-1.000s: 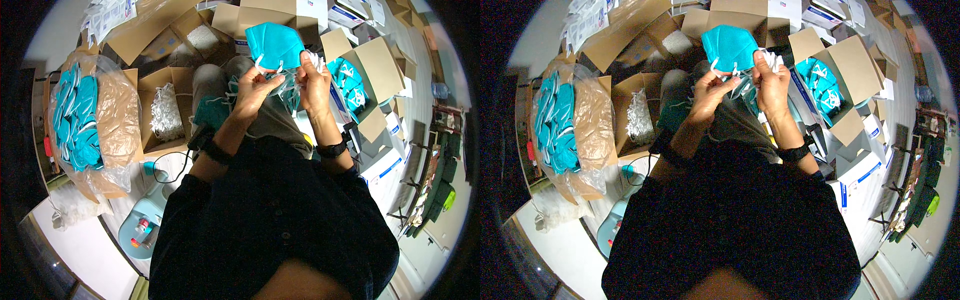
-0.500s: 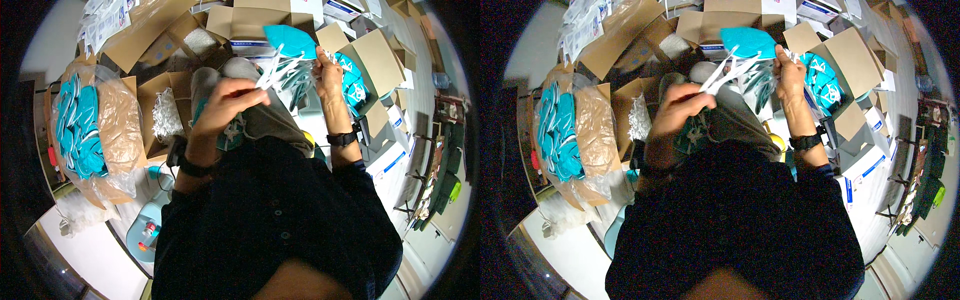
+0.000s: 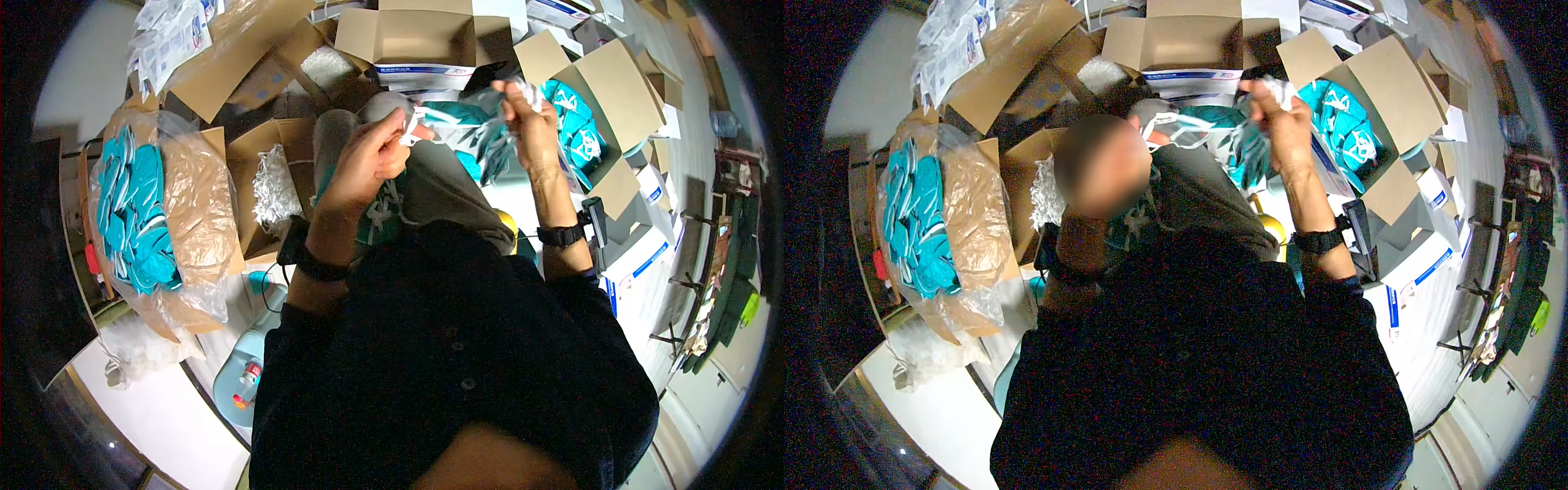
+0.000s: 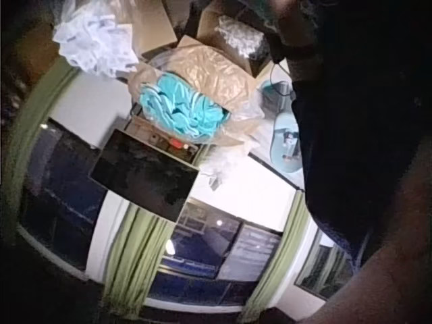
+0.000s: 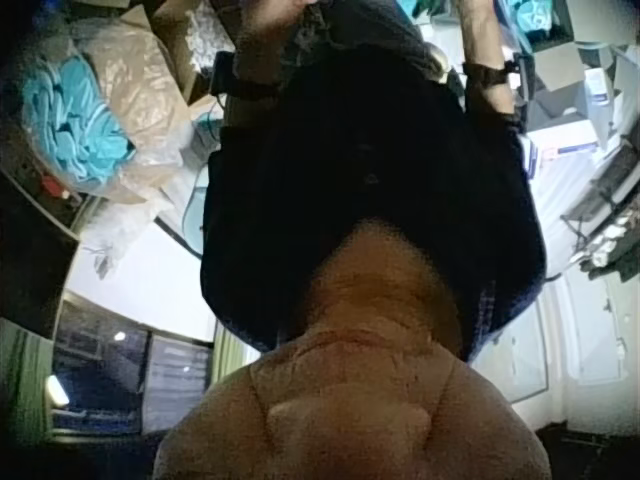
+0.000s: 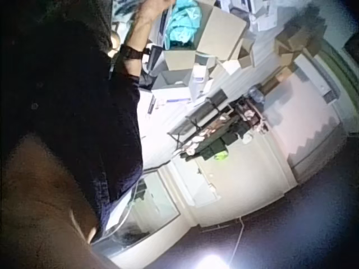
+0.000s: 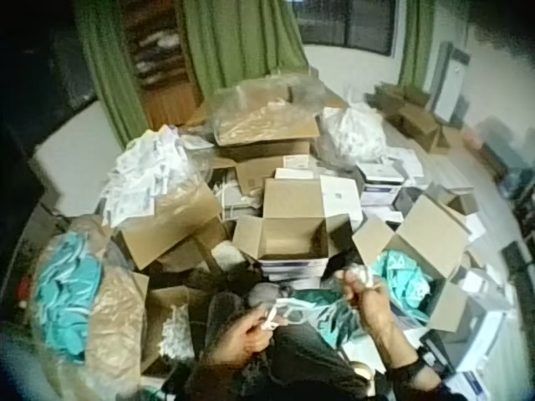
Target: The recorder is sorting and inspecting turquoise face masks from various cardboard boxes and piles.
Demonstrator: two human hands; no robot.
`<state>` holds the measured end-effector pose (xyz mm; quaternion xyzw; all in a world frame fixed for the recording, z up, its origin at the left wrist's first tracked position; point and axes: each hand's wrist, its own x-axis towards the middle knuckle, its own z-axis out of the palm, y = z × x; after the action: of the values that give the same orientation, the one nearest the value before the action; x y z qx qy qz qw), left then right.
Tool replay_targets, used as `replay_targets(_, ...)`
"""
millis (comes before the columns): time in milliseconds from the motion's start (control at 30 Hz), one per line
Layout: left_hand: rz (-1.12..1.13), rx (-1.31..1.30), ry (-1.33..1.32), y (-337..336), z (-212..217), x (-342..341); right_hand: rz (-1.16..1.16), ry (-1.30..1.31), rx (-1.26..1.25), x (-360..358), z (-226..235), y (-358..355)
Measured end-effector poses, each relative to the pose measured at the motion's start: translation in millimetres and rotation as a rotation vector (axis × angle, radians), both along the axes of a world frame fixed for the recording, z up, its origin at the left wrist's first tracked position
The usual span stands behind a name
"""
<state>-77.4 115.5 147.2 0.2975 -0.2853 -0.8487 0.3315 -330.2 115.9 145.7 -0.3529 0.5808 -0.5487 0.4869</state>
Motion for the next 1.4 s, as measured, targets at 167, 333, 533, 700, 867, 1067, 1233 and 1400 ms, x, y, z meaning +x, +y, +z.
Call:
replay_targets(167, -0.183, -0.234, -0.346, -6, 14, -11, 0.481, 0.070, -0.054, 44, 30, -7)
replay_targets(333, -0.145, -0.412, -0.528, -9, 37, -13, 0.759, 0.122, -0.109, 48, 22, -15)
replay_targets(533, -0.200, -0.475, -0.544, -15, 33, -4, 0.857, 0.133, -0.075, 41, 6, -31)
replay_targets(700, -0.152, -0.402, -0.452, -13, 23, -5, 0.637, -0.033, -0.108, 53, 18, -20)
replay_targets(867, -0.061, -0.109, -0.388, 1, -7, -2, 0.381, 1.267, -0.606, 45, -9, -31)
replay_targets(1067, 0.065, 0.205, -0.288, 29, 2, 2, 0.317, 1.339, -0.779, 44, -39, -42)
replay_targets(1233, 0.000, 0.264, -0.243, 55, -5, 39, 0.225, 1.306, -0.589, 27, -47, -55)
replay_targets(1400, 0.018, 0.213, -0.304, 77, 4, 47, 0.174, 1.035, -0.232, 0, -56, -58)
